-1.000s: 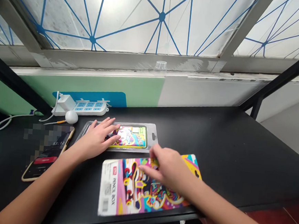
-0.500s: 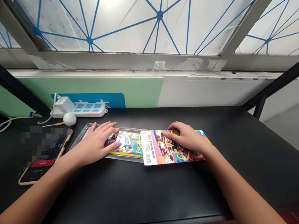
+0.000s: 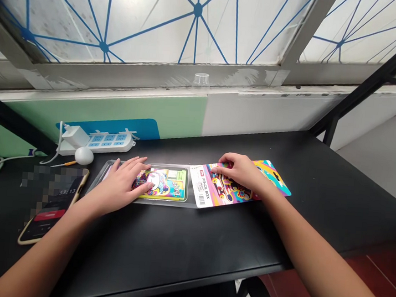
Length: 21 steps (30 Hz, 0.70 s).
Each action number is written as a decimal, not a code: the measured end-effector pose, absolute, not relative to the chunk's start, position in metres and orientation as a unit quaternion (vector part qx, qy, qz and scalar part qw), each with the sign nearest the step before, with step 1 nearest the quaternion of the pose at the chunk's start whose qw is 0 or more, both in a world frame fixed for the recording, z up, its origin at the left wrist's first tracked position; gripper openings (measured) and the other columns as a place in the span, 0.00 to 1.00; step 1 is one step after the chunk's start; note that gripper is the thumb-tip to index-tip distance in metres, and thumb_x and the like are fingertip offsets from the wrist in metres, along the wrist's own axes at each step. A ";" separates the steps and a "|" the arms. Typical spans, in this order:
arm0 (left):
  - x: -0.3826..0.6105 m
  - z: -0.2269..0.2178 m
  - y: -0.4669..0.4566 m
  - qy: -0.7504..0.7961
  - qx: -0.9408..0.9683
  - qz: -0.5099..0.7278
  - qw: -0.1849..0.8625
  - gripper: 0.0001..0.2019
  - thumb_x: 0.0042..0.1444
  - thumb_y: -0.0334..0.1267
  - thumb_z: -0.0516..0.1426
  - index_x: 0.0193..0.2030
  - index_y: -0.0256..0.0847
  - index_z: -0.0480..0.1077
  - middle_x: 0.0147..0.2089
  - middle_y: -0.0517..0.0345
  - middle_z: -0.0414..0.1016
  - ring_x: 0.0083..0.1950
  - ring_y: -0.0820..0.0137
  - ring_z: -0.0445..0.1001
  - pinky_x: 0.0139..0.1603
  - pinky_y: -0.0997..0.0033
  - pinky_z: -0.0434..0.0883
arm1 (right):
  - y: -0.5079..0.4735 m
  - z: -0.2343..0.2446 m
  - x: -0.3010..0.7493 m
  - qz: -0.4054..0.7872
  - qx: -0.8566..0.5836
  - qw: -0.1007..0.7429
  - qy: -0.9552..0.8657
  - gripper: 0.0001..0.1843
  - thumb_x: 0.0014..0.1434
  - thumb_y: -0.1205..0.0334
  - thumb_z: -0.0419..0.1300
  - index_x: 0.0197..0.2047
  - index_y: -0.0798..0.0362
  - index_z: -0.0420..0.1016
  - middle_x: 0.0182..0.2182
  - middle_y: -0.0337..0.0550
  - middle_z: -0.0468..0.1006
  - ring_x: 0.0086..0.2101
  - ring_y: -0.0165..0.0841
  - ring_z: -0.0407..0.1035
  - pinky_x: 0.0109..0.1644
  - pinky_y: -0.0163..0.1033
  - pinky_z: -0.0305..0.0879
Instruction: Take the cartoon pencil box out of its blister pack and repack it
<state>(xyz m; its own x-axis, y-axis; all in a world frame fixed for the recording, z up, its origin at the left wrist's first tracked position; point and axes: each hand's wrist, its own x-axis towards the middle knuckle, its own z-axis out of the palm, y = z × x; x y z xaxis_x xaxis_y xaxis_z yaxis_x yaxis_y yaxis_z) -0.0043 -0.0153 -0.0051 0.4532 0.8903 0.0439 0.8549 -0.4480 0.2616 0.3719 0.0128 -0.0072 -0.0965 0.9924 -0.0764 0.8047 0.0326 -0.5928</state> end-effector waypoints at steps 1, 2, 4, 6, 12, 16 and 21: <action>-0.005 -0.005 -0.015 0.515 0.846 0.089 0.103 0.25 0.68 0.57 0.50 0.62 0.44 0.68 0.74 0.42 0.62 0.76 0.47 0.55 0.72 0.26 0.46 | 0.012 -0.007 0.372 0.253 -0.649 0.186 -0.693 0.27 0.53 0.32 0.66 0.39 0.48 0.79 0.32 0.42 0.80 0.32 0.38 0.72 0.32 0.41 0.63; -0.005 -0.005 -0.015 0.515 0.846 0.091 0.104 0.25 0.68 0.57 0.50 0.62 0.44 0.69 0.74 0.42 0.62 0.76 0.47 0.55 0.72 0.26 0.46 | 0.011 -0.006 0.372 0.250 -0.650 0.189 -0.692 0.27 0.53 0.33 0.66 0.39 0.48 0.79 0.32 0.42 0.80 0.32 0.38 0.72 0.32 0.41 0.63; -0.005 -0.005 -0.015 0.516 0.844 0.095 0.108 0.25 0.68 0.58 0.51 0.61 0.44 0.69 0.74 0.42 0.62 0.76 0.47 0.56 0.71 0.25 0.46 | 0.009 -0.004 0.371 0.243 -0.653 0.192 -0.691 0.27 0.53 0.33 0.66 0.39 0.48 0.79 0.32 0.43 0.80 0.31 0.38 0.72 0.32 0.41 0.63; -0.005 -0.006 -0.015 0.521 0.840 0.101 0.112 0.24 0.68 0.58 0.51 0.61 0.44 0.69 0.74 0.41 0.63 0.76 0.46 0.56 0.71 0.25 0.46 | 0.006 -0.003 0.369 0.233 -0.658 0.196 -0.689 0.27 0.54 0.33 0.65 0.39 0.49 0.79 0.32 0.44 0.81 0.32 0.39 0.72 0.33 0.42 0.63; 0.018 -0.006 -0.027 0.532 0.829 0.121 0.125 0.22 0.69 0.53 0.52 0.62 0.43 0.66 0.75 0.39 0.60 0.78 0.47 0.52 0.72 0.26 0.44 | -0.001 -0.005 0.335 0.210 -0.646 0.200 -0.706 0.26 0.58 0.33 0.62 0.40 0.49 0.78 0.37 0.46 0.81 0.35 0.41 0.73 0.37 0.43 0.65; 0.035 0.003 -0.039 0.496 0.820 0.181 0.222 0.24 0.71 0.52 0.49 0.69 0.46 0.59 0.78 0.43 0.54 0.79 0.54 0.49 0.76 0.34 0.44 | -0.002 -0.007 0.304 0.200 -0.610 0.190 -0.743 0.24 0.62 0.36 0.59 0.42 0.49 0.76 0.44 0.47 0.79 0.43 0.44 0.73 0.46 0.47 0.66; 0.007 0.012 -0.041 0.478 0.803 0.234 0.268 0.22 0.71 0.53 0.49 0.67 0.50 0.62 0.79 0.50 0.53 0.80 0.53 0.47 0.77 0.39 0.46 | -0.005 0.004 0.305 0.203 -0.551 0.164 -0.793 0.24 0.63 0.37 0.59 0.51 0.47 0.76 0.52 0.50 0.77 0.52 0.49 0.71 0.59 0.55 0.62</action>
